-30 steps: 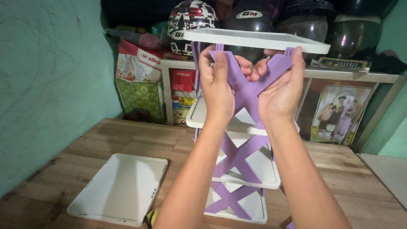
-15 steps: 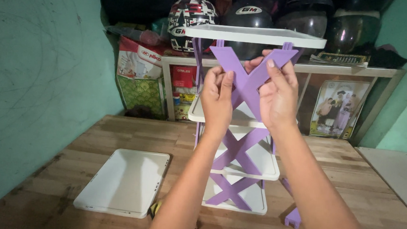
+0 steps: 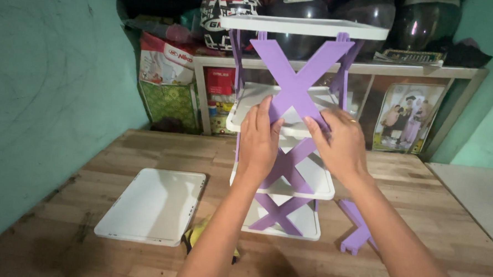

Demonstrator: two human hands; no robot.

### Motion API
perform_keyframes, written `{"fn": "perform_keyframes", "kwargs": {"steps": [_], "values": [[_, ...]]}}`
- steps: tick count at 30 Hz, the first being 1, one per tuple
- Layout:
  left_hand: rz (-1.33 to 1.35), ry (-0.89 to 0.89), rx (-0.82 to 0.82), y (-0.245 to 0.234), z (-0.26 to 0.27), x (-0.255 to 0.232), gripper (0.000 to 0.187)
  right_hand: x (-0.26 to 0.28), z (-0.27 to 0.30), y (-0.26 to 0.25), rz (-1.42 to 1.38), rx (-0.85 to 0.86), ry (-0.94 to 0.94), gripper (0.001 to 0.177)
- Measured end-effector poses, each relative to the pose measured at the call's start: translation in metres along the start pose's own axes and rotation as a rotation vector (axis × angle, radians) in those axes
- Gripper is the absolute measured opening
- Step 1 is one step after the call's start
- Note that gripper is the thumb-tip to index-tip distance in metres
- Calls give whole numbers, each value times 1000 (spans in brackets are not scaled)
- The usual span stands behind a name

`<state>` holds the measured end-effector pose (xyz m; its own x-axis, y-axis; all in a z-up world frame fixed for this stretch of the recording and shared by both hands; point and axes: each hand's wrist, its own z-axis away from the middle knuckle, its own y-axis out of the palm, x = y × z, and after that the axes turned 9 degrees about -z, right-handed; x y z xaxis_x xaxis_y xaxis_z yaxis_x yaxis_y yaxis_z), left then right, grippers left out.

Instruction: The person disassembles a purple and white plastic shelving unit by removing trays and cross-brace supports one by one. The person places the removed trays and supports on the wooden table beside the unit.

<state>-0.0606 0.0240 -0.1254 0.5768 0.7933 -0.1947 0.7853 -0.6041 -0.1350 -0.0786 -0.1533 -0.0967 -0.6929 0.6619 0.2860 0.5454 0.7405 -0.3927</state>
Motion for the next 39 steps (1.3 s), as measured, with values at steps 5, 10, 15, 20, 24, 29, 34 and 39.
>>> {"fn": "perform_keyframes", "kwargs": {"steps": [5, 10, 15, 20, 24, 29, 34, 39], "values": [[-51, -5, 65, -2, 5, 0, 49, -10, 21, -10, 87, -54, -225, 29], [-70, 20, 90, -5, 6, 1, 48, -17, 29, -10, 62, -33, -191, 31], [-4, -16, 213, -11, 5, 7, 49, -15, 30, -9, 116, -34, -204, 34], [19, -22, 202, -13, 4, 22, 48, -3, 33, -8, 160, 9, -175, 37], [-1, -1, 134, -11, 1, 43, 47, 12, 33, -3, 216, 25, -214, 36], [-39, -126, 229, -11, -4, 69, 49, 35, 31, 8, 178, 28, -256, 33], [-102, -224, 318, -7, -11, 95, 50, 58, 32, 19, 132, 35, -273, 34], [-96, -234, 331, -6, -10, 118, 48, 73, 32, 26, 91, 65, -290, 37]]}}
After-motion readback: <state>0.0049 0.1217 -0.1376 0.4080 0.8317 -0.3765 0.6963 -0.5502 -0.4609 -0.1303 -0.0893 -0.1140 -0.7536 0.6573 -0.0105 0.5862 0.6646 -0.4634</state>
